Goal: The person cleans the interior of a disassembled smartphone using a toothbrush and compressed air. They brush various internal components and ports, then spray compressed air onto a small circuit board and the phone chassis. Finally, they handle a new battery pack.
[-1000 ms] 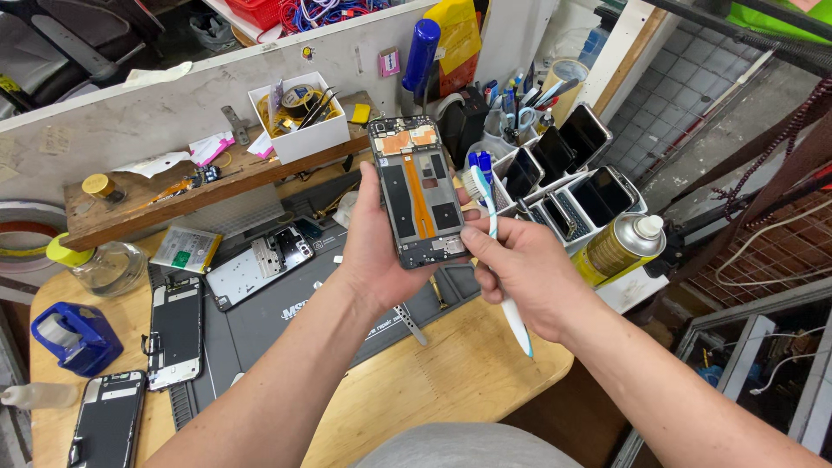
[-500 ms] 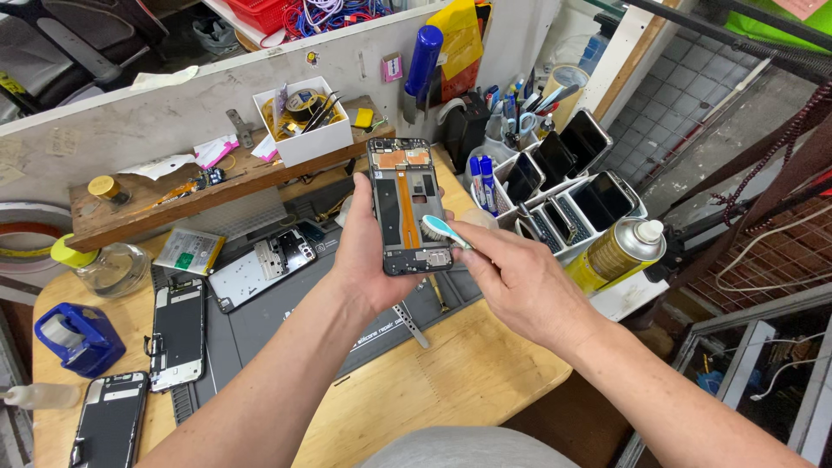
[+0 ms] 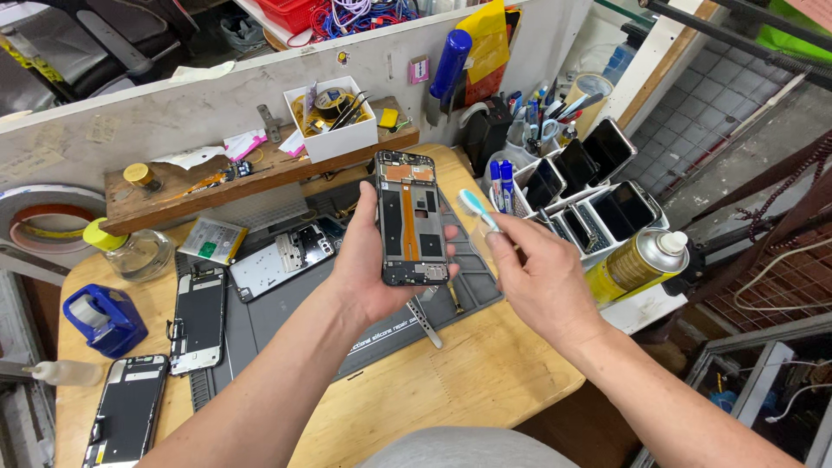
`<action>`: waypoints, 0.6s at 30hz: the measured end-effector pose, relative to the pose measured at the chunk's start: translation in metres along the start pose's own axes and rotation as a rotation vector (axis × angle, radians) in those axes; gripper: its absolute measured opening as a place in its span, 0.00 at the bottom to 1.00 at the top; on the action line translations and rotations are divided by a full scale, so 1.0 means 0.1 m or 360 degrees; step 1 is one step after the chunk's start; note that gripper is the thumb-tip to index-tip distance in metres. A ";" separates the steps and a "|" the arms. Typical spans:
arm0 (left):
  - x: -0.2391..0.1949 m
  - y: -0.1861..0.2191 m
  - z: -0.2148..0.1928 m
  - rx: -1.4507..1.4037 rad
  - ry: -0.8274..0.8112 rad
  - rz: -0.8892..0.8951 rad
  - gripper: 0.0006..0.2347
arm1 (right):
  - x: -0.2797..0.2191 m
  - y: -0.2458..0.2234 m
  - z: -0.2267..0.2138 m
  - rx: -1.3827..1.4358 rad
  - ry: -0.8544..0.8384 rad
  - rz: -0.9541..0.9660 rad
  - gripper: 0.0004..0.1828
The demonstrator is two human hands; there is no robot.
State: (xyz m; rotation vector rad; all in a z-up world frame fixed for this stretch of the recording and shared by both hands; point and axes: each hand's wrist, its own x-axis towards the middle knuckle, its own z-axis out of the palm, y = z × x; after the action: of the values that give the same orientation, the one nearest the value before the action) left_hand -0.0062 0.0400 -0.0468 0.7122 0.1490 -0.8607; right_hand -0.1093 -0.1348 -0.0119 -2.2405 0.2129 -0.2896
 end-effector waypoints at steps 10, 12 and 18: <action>-0.09 -0.01 -0.08 -0.0076 -0.0003 0.0046 0.34 | 0.10 -0.29 0.21 -0.0327 -0.0104 -0.0628 0.19; -0.10 -0.01 -0.08 0.0052 -0.0045 0.0032 0.36 | 0.17 -0.28 0.17 -0.0157 -0.0044 -0.0403 0.19; -0.13 -0.05 -0.09 0.0202 0.0070 0.0034 0.31 | 0.19 -0.31 0.16 0.0226 -0.0070 0.0060 0.20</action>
State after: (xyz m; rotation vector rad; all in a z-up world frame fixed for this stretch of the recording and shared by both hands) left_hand -0.0166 0.0514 -0.0506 0.8503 0.1266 -0.8399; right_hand -0.0853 -0.1085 0.0045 -2.0976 0.2049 -0.2279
